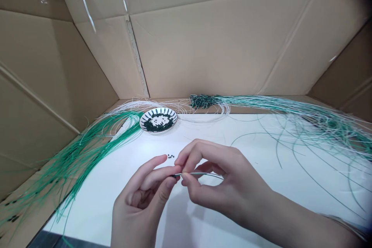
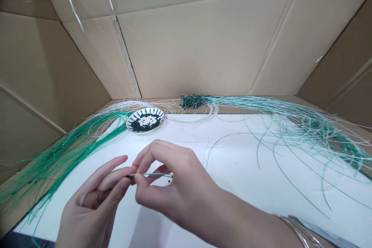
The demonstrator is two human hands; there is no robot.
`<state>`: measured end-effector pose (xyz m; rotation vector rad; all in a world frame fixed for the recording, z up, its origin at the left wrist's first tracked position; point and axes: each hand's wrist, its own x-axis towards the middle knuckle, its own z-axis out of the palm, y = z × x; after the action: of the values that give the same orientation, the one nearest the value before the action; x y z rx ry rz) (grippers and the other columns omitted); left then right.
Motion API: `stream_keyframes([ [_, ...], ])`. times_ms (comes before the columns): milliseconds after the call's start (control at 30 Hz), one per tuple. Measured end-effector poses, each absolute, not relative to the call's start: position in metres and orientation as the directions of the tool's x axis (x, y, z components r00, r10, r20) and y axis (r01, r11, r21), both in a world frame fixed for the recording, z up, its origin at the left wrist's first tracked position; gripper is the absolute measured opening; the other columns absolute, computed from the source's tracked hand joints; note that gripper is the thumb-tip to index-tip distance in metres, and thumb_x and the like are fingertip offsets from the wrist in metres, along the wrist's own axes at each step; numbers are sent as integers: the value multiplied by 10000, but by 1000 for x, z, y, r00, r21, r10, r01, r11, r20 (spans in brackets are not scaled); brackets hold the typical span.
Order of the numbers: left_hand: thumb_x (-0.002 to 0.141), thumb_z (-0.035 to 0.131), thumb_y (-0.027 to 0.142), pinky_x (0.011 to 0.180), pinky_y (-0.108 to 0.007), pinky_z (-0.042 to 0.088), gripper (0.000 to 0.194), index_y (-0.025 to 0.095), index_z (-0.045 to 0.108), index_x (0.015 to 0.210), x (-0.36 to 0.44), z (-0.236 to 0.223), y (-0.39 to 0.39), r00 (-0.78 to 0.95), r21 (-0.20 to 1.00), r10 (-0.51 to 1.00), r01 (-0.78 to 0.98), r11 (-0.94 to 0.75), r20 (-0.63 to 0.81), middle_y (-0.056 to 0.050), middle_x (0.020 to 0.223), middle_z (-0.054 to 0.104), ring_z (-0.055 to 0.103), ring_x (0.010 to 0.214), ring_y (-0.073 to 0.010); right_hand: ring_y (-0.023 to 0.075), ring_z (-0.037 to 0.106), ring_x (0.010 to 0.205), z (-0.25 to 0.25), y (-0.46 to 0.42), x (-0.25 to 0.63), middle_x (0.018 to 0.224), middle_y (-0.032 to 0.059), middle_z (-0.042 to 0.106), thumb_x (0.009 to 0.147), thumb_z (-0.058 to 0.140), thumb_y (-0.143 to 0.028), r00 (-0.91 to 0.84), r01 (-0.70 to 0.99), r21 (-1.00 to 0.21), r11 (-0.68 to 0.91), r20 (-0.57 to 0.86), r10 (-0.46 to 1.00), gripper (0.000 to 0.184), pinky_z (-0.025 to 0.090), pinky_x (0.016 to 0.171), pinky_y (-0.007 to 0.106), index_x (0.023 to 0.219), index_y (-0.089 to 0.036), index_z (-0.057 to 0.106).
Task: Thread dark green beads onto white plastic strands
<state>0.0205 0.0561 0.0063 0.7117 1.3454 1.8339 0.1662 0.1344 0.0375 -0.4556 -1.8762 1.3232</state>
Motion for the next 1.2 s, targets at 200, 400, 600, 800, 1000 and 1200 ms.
stream_keyframes([
  [200, 555, 960, 449, 749, -77, 575, 373, 334, 830, 886, 38, 18, 54, -716, 976, 696, -117, -184, 46, 67, 781, 846, 780, 755, -120, 51, 641, 867, 35, 136, 168, 971, -79, 687, 840, 660, -16, -625, -115, -842, 528, 474, 620, 236, 547, 802, 116, 810, -231, 567],
  [400, 591, 948, 407, 723, -86, 572, 325, 336, 830, 887, 40, 21, 52, -726, 989, 685, -50, -137, 58, 53, 774, 844, 781, 779, -139, 84, 638, 863, 35, 135, 168, 970, -53, 696, 850, 669, -52, -631, -102, -855, 508, 450, 632, 212, 556, 785, 162, 806, -237, 577],
  [600, 581, 948, 413, 714, -81, 568, 324, 335, 831, 872, 41, 21, 53, -728, 988, 684, -69, -140, 46, 56, 760, 842, 779, 766, -138, 96, 636, 856, 37, 135, 168, 949, -46, 695, 838, 663, -52, -644, -95, -888, 449, 399, 653, 211, 553, 764, 179, 793, -237, 571],
  [800, 572, 954, 428, 727, -72, 566, 319, 349, 832, 856, 43, 21, 53, -727, 985, 686, -90, -146, 35, 69, 756, 840, 783, 769, -127, 91, 634, 831, 41, 135, 169, 929, -54, 699, 818, 658, -36, -649, -66, -878, 474, 399, 648, 221, 534, 748, 184, 771, -229, 560],
  [1000, 581, 950, 412, 723, -73, 564, 317, 342, 831, 867, 41, 21, 52, -730, 988, 682, -69, -136, 44, 63, 765, 841, 783, 777, -134, 87, 635, 839, 38, 135, 169, 941, -61, 698, 804, 662, -18, -650, -68, -867, 494, 414, 637, 242, 529, 754, 176, 771, -229, 547],
  [1200, 607, 938, 352, 793, -163, 598, 269, 326, 832, 852, 41, 20, 52, -715, 989, 694, -18, -147, 90, 25, 760, 842, 790, 824, -191, 102, 655, 847, 41, 135, 168, 932, -39, 702, 808, 633, -20, -660, -39, -866, 498, 396, 638, 223, 545, 771, 199, 782, -230, 563],
])
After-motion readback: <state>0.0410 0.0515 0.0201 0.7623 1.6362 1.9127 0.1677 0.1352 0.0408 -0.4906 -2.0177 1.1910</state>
